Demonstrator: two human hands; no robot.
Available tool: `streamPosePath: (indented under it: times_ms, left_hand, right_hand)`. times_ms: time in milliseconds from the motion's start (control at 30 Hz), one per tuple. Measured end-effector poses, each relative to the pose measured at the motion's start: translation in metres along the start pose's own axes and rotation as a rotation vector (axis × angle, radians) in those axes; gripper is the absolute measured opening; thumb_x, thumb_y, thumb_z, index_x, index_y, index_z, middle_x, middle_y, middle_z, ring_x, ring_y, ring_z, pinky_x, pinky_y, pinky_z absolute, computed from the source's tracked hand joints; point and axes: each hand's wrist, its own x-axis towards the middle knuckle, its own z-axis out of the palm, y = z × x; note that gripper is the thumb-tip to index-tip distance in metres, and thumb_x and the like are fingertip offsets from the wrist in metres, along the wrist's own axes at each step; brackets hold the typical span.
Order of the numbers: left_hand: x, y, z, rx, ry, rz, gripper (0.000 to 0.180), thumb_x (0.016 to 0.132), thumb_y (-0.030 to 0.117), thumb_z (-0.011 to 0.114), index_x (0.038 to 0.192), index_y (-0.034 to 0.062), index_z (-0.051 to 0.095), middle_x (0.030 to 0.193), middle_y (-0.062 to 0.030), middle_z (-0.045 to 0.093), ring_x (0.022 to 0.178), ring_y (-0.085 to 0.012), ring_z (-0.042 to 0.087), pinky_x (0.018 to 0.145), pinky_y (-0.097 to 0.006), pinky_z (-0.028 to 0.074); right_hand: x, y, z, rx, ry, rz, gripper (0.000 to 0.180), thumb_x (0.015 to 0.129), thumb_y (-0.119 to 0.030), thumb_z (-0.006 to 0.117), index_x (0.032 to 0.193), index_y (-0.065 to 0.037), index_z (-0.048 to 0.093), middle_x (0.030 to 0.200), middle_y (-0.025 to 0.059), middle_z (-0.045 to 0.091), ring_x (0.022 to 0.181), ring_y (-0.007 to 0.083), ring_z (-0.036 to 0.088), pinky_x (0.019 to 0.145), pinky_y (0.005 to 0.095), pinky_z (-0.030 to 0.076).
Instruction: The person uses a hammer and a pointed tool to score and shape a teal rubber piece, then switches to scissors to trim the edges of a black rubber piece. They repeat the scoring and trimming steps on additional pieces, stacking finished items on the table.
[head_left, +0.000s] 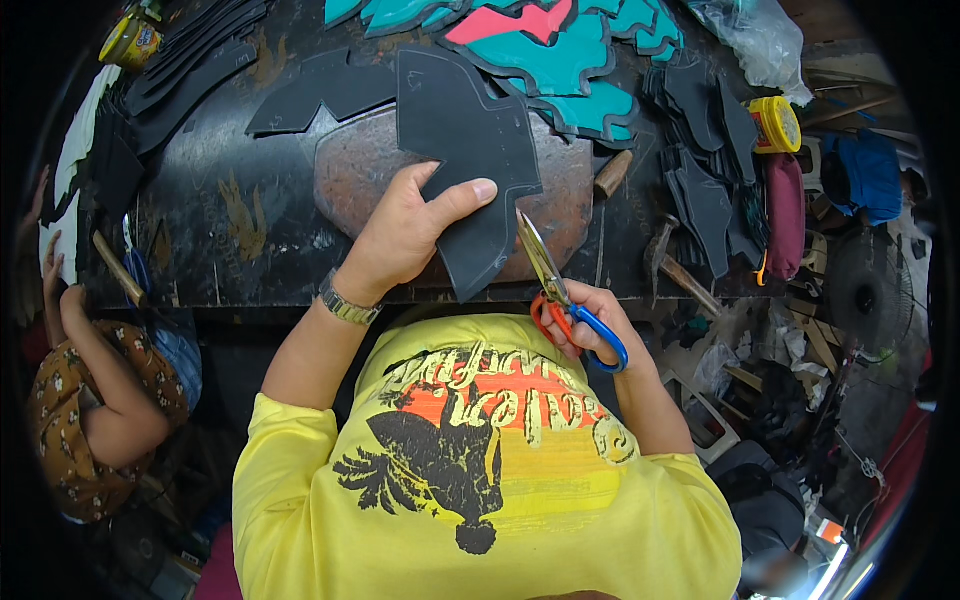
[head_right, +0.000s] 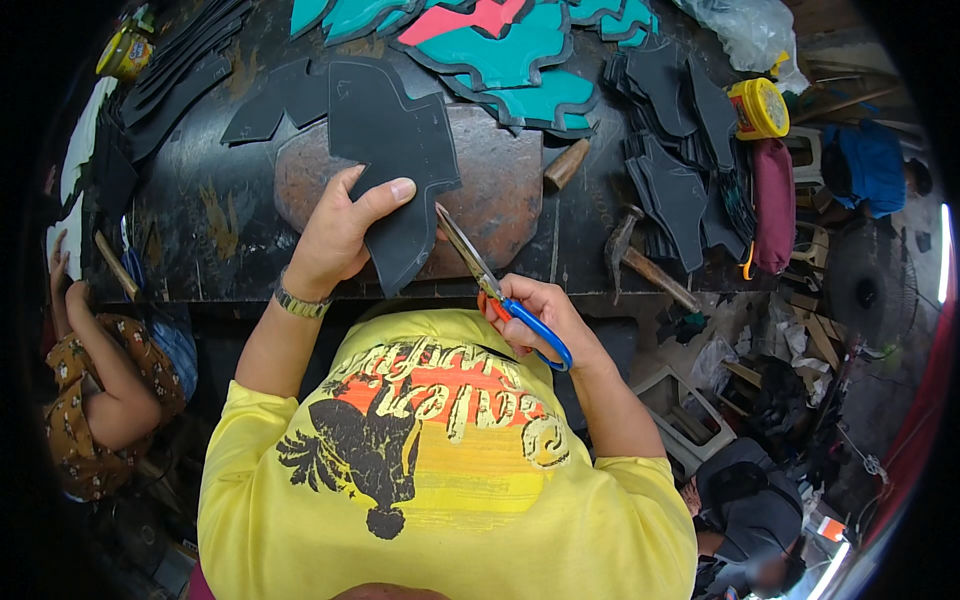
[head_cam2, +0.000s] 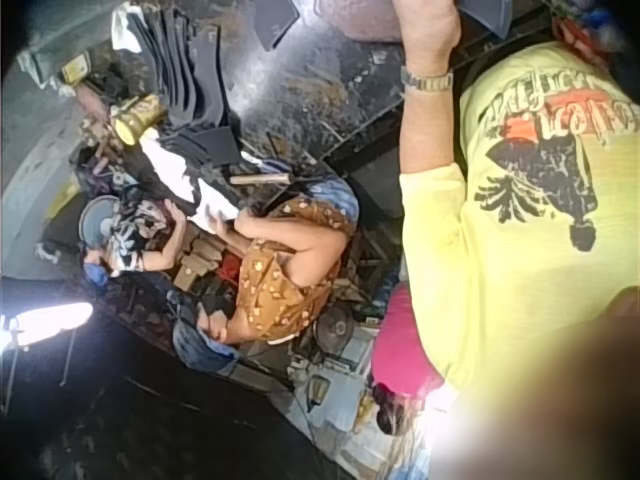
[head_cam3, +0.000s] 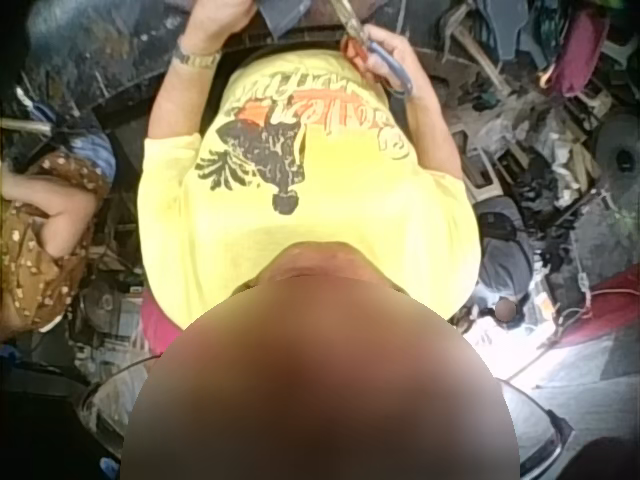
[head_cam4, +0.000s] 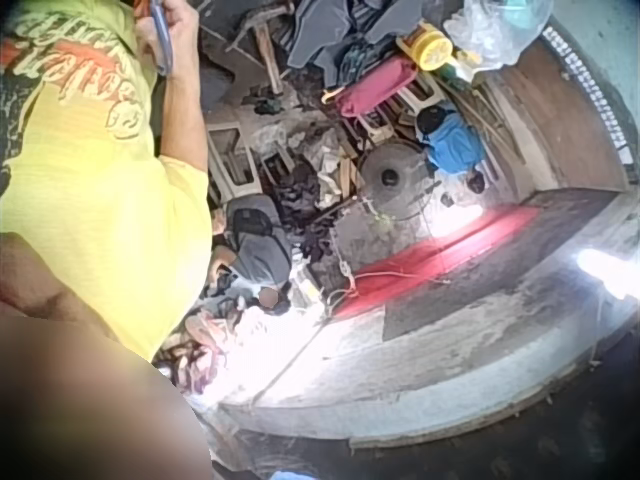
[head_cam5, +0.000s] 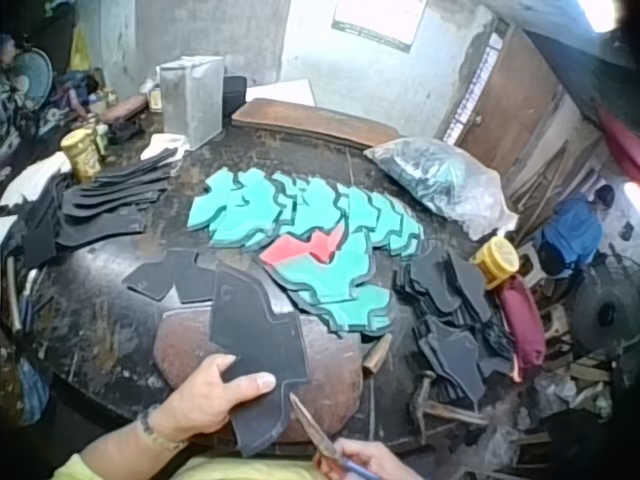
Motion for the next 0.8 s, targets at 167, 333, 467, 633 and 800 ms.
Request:
streamPosePath:
  times_ms: [167, 333, 467, 633, 800]
  left_hand:
    - [0.001, -0.001, -0.003, 0.060, -0.001, 0.001, 0.028, 0.097, 0.020, 0.072, 0.111, -0.0040, 0.068, 0.100, -0.0067, 0.074, 0.085, -0.0105, 0.070, 0.074, -0.025, 0.058]
    - [0.001, -0.003, -0.004, 0.047, 0.003, -0.007, 0.029, 0.097, 0.020, 0.072, 0.112, -0.0046, 0.067, 0.100, -0.0079, 0.074, 0.084, -0.0114, 0.071, 0.073, -0.024, 0.059]
    - [0.002, -0.002, -0.004, 0.018, -0.002, -0.008, 0.030, 0.097, 0.020, 0.071, 0.113, -0.0049, 0.066, 0.100, -0.0082, 0.074, 0.083, -0.0117, 0.071, 0.072, -0.024, 0.059]
    - [0.001, -0.003, -0.001, -0.016, 0.017, -0.002, 0.030, 0.098, 0.020, 0.071, 0.114, -0.0050, 0.066, 0.101, -0.0082, 0.074, 0.083, -0.0121, 0.072, 0.072, -0.025, 0.060]
    - [0.002, -0.003, -0.004, 0.007, 0.000, -0.022, 0.029, 0.098, 0.019, 0.070, 0.113, -0.0048, 0.066, 0.100, -0.0093, 0.074, 0.083, -0.0132, 0.072, 0.073, -0.026, 0.060]
  right_hand:
    - [0.000, -0.001, -0.002, -0.099, 0.040, 0.031, 0.061, 0.079, -0.057, 0.083, 0.099, -0.003, 0.062, 0.073, -0.0010, 0.058, 0.051, 0.0040, 0.051, 0.046, 0.0186, 0.038]
    - [-0.001, -0.003, 0.003, -0.178, 0.102, 0.074, 0.066, 0.078, -0.062, 0.084, 0.099, -0.003, 0.063, 0.068, -0.0011, 0.056, 0.050, 0.0040, 0.050, 0.045, 0.0183, 0.036]
    - [0.000, -0.003, 0.005, -0.213, 0.120, 0.073, 0.065, 0.079, -0.062, 0.083, 0.098, -0.003, 0.063, 0.069, -0.0011, 0.056, 0.050, 0.0041, 0.051, 0.045, 0.0189, 0.037]
    - [0.001, -0.004, -0.001, -0.099, 0.017, 0.042, 0.057, 0.082, -0.055, 0.081, 0.098, -0.004, 0.062, 0.074, -0.0016, 0.057, 0.053, 0.0036, 0.052, 0.047, 0.0190, 0.039]
    - [0.000, -0.003, -0.006, -0.083, 0.000, 0.063, 0.037, 0.085, -0.032, 0.083, 0.098, -0.006, 0.061, 0.085, -0.0023, 0.059, 0.058, 0.0021, 0.053, 0.049, 0.0185, 0.042]
